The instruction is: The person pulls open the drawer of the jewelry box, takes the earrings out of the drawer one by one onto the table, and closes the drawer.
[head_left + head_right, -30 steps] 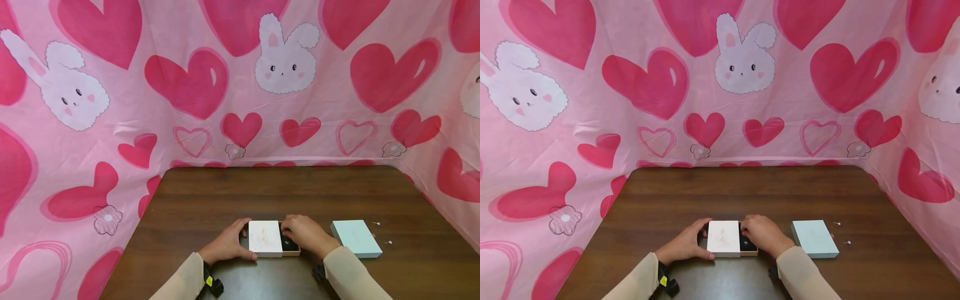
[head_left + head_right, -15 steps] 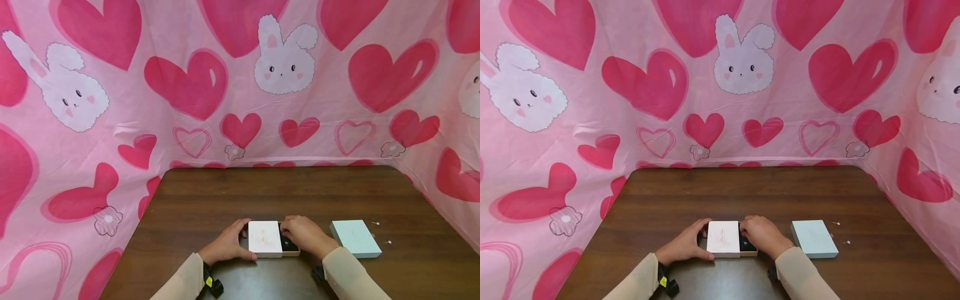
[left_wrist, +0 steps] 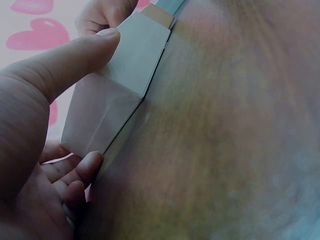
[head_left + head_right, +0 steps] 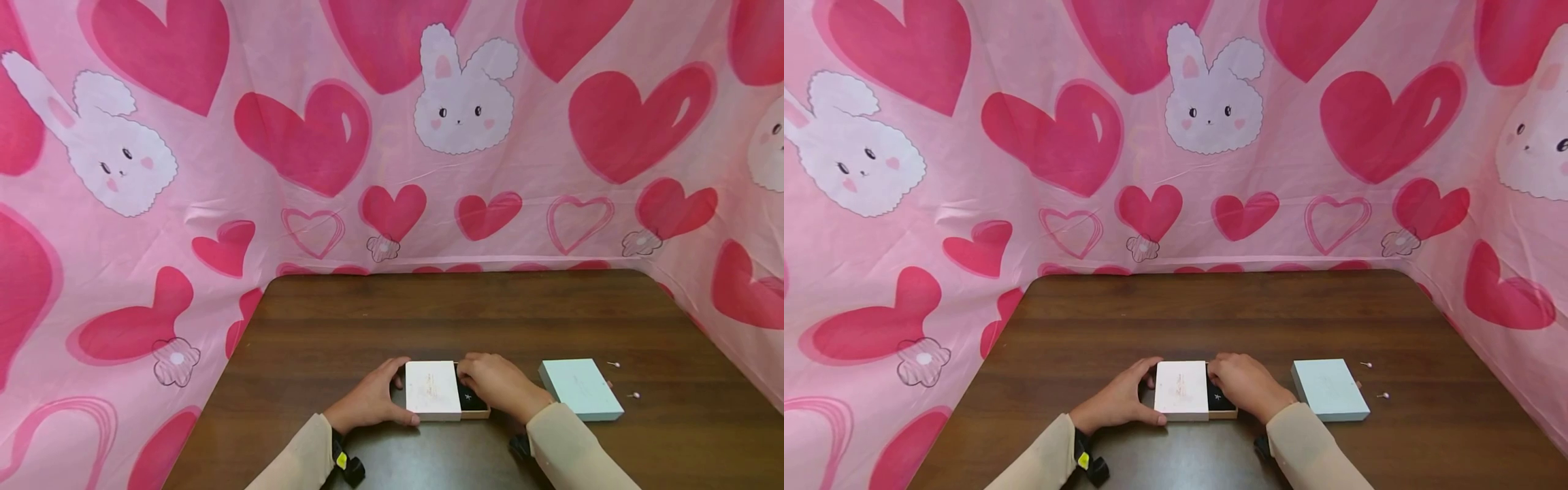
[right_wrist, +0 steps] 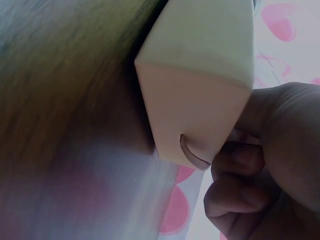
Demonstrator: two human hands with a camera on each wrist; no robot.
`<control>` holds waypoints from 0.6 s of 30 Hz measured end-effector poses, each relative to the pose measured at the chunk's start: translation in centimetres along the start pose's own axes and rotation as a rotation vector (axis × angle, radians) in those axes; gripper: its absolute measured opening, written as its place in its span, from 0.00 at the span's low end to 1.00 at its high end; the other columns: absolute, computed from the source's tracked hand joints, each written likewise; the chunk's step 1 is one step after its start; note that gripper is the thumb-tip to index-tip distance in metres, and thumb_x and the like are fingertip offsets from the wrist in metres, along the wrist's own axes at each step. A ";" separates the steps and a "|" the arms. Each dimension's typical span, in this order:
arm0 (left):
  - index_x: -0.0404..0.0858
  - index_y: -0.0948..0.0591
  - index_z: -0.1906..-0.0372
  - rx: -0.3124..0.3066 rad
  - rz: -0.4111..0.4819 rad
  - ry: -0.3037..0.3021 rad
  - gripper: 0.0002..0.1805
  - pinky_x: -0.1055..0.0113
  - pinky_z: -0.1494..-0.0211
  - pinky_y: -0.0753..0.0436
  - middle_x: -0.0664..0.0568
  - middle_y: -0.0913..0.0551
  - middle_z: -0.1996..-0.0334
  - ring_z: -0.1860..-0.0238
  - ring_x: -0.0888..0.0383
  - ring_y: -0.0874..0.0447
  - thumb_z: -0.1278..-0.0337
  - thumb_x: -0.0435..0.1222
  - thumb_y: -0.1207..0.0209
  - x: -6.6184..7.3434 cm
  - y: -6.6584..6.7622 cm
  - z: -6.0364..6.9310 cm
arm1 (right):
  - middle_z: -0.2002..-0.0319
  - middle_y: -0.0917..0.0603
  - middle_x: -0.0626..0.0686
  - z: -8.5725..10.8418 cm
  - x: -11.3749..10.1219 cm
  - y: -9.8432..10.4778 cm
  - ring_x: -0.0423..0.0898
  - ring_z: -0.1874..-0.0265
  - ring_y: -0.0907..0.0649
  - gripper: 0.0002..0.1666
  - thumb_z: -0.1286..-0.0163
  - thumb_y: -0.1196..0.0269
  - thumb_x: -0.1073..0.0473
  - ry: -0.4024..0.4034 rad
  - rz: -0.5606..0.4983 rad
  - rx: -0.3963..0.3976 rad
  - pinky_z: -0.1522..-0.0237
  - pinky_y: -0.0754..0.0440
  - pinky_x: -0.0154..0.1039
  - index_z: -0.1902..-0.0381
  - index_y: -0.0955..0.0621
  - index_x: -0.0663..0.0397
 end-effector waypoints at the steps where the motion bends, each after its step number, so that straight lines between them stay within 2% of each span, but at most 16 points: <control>1: 0.45 0.35 0.31 0.001 -0.002 -0.001 0.56 0.63 0.52 0.30 0.61 0.28 0.56 0.55 0.61 0.29 0.71 0.59 0.23 0.0 0.0 0.0 | 0.71 0.27 0.38 0.0 0.0 0.0 0.37 0.74 0.28 0.03 0.35 0.32 0.58 0.001 0.000 0.001 0.67 0.23 0.38 0.66 0.17 0.42; 11: 0.44 0.35 0.31 0.011 -0.012 -0.023 0.57 0.64 0.52 0.29 0.61 0.28 0.56 0.55 0.62 0.29 0.72 0.61 0.23 0.1 0.0 0.1 | 0.71 0.28 0.36 0.0 0.5 -0.2 0.37 0.73 0.28 0.04 0.34 0.33 0.56 -0.061 -0.049 -0.029 0.64 0.22 0.37 0.65 0.20 0.40; 18: 0.46 0.34 0.32 0.013 -0.008 -0.021 0.56 0.64 0.53 0.29 0.61 0.28 0.56 0.55 0.61 0.29 0.71 0.60 0.23 0.0 0.0 0.0 | 0.72 0.29 0.36 0.1 0.4 0.1 0.37 0.73 0.29 0.05 0.34 0.34 0.58 -0.032 -0.063 -0.006 0.66 0.24 0.36 0.66 0.21 0.41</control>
Point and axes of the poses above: each hand's wrist, its own z-axis away from the middle knuckle, its own y-axis out of the back of the hand, x = y × z, the point moved 9 cm from there along -z, towards the middle knuckle
